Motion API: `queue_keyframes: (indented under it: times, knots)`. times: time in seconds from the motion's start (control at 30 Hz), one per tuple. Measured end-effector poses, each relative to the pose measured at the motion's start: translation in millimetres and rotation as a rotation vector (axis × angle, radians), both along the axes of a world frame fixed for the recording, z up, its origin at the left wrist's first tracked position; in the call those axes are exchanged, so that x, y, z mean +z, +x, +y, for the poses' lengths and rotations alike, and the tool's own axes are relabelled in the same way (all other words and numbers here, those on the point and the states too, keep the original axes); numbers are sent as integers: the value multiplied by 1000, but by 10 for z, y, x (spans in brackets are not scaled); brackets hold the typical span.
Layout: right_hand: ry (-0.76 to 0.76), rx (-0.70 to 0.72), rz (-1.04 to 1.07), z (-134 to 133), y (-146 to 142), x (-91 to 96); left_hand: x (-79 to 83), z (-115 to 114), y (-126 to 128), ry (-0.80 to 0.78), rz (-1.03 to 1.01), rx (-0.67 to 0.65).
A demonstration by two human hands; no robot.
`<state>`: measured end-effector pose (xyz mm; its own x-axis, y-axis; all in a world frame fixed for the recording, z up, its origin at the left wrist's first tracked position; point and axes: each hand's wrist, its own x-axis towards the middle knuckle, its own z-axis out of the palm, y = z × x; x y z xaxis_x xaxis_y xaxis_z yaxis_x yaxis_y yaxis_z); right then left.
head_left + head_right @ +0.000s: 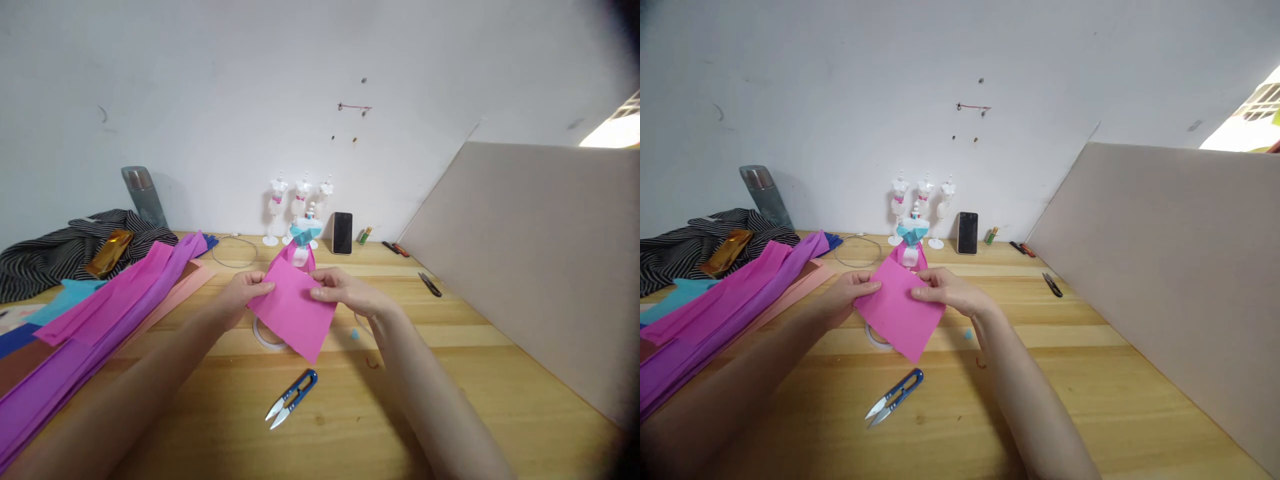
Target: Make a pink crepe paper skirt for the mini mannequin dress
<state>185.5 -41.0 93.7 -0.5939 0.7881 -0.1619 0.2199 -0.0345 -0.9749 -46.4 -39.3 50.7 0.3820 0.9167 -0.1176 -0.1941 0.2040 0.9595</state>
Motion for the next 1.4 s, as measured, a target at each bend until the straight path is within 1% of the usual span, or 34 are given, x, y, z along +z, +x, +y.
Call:
queue_keyframes:
  times: [0.03,0.07,0.13,0.23,0.33,0.4,0.53,0.63,0.73,0.87,1.03,1.2,1.4]
  knots:
    - [0,66,-4,11,12,-1,12,17,-35,4,-3,1]
    - [5,97,-7,24,23,-4,26,33,-72,11,-1,-3]
    - [26,83,-21,48,41,-11,62,60,-148,32,23,-34]
    - [83,-12,-47,76,69,-9,110,82,-231,87,91,-78]
    - [194,-150,-92,79,107,22,114,90,-239,156,163,-72]
    - [283,-218,-152,61,136,56,91,91,-201,204,212,-48]
    - [422,-299,-277,6,172,134,57,80,-71,261,289,45]
    - [513,-413,-317,-8,165,166,91,55,30,282,314,101]
    - [574,-516,-353,4,147,169,139,34,102,285,324,128]
    - [599,-546,-369,32,144,152,139,44,128,306,372,162]
    - [631,-585,-286,112,186,92,127,86,134,280,353,186]
    - [657,-614,-316,185,239,40,133,111,179,279,332,163]
    - [651,-662,-315,196,260,33,116,117,201,266,321,137]
